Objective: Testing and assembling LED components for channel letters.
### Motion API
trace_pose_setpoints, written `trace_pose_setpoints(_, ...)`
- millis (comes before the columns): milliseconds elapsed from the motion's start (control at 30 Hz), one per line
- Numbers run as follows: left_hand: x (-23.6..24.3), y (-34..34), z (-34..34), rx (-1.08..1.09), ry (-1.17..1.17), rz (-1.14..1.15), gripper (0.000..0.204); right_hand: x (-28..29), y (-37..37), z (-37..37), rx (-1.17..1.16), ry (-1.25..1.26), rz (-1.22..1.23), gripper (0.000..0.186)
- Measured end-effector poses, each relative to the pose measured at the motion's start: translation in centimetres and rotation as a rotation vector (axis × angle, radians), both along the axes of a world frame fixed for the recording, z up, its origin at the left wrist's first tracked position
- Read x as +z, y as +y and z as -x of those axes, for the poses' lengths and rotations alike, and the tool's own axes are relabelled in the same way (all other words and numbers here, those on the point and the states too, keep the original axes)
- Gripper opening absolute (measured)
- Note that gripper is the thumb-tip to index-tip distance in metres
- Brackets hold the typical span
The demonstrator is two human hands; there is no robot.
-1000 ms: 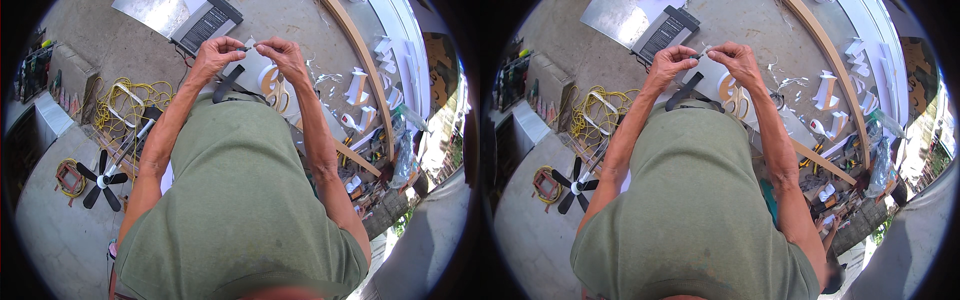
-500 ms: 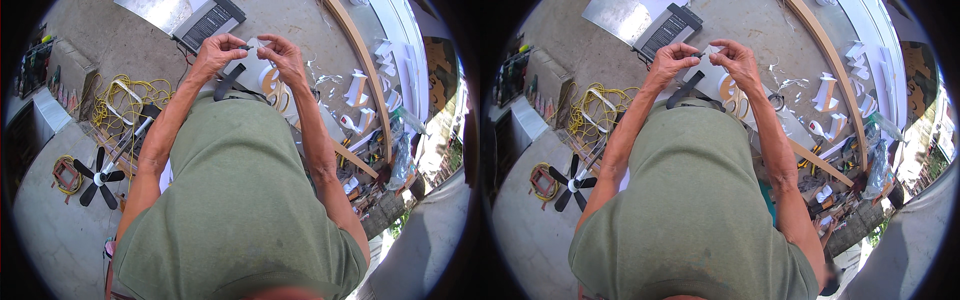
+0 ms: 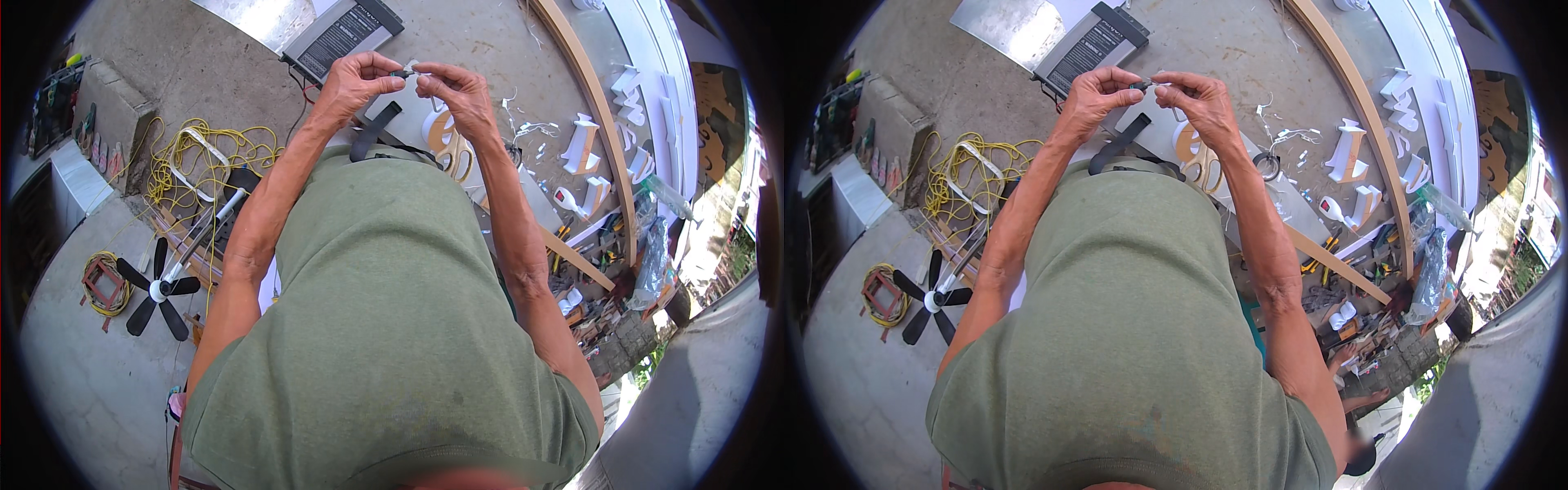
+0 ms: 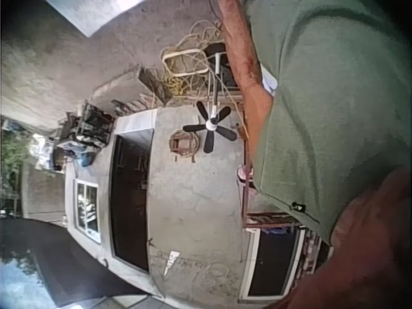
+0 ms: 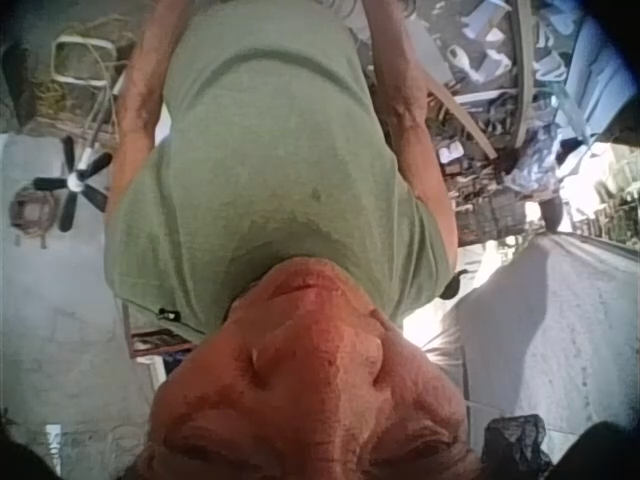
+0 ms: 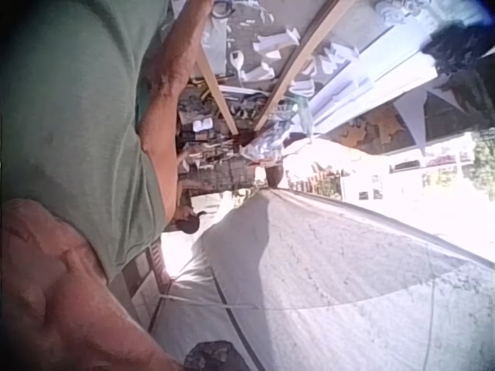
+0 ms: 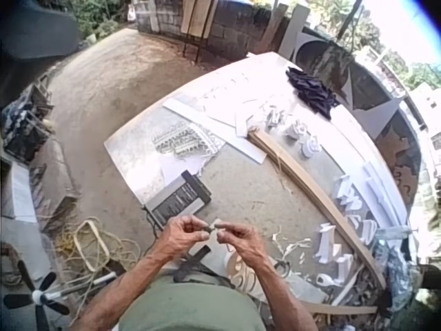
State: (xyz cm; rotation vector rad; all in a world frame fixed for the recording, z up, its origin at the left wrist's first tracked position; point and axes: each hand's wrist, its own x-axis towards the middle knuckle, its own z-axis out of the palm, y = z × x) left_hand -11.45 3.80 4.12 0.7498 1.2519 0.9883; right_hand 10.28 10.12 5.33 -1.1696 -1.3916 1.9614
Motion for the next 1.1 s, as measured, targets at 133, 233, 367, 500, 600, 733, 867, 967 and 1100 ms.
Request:
trace_pose_setpoints(133, -0.4, 0.0, 0.1, 0.014, -0.036, -0.002, 0.027, 0.0, -0.1, 0.2, 0.005, 0.000, -0.002, 0.027)
trace_pose_setpoints(233, -0.5, 0.0, 0.1, 0.006, -0.042, -0.002, 0.027, -0.3, -0.1, 0.1, 0.010, 0.016, -0.019, 0.027)
trace_pose_setpoints(367, -0.6, -0.1, 0.1, 0.014, -0.059, 0.007, 0.027, -0.5, -0.2, 0.1, 0.004, 0.063, 0.013, 0.027)
trace_pose_setpoints(500, -0.6, 0.0, 0.0, 0.008, -0.053, 0.005, 0.028, -0.9, 0.0, 0.0, 0.005, 0.073, 0.023, 0.027)
trace_pose_setpoints(600, -0.8, 0.1, -0.3, 0.027, -0.050, -0.020, 0.031, -1.1, 0.1, -0.2, 0.002, 0.093, 0.040, 0.029)
trace_pose_setpoints(733, -0.5, 0.2, -0.5, 0.015, -0.056, 0.000, 0.028, -1.2, 0.3, -0.5, 0.000, 0.099, 0.045, 0.029)
trace_pose_setpoints(867, -0.4, 0.4, -0.6, 0.027, -0.063, 0.013, 0.030, -1.1, 0.4, -0.5, 0.019, 0.072, 0.034, 0.030)
trace_pose_setpoints(967, -0.5, 0.6, -0.7, 0.022, -0.061, 0.012, 0.030, -1.0, 0.5, -0.5, 0.021, 0.066, 0.026, 0.030)
trace_pose_setpoints(1100, -0.7, 0.8, -0.8, 0.019, -0.047, -0.005, 0.031, -0.9, 0.6, -0.6, 0.022, 0.071, 0.037, 0.031)
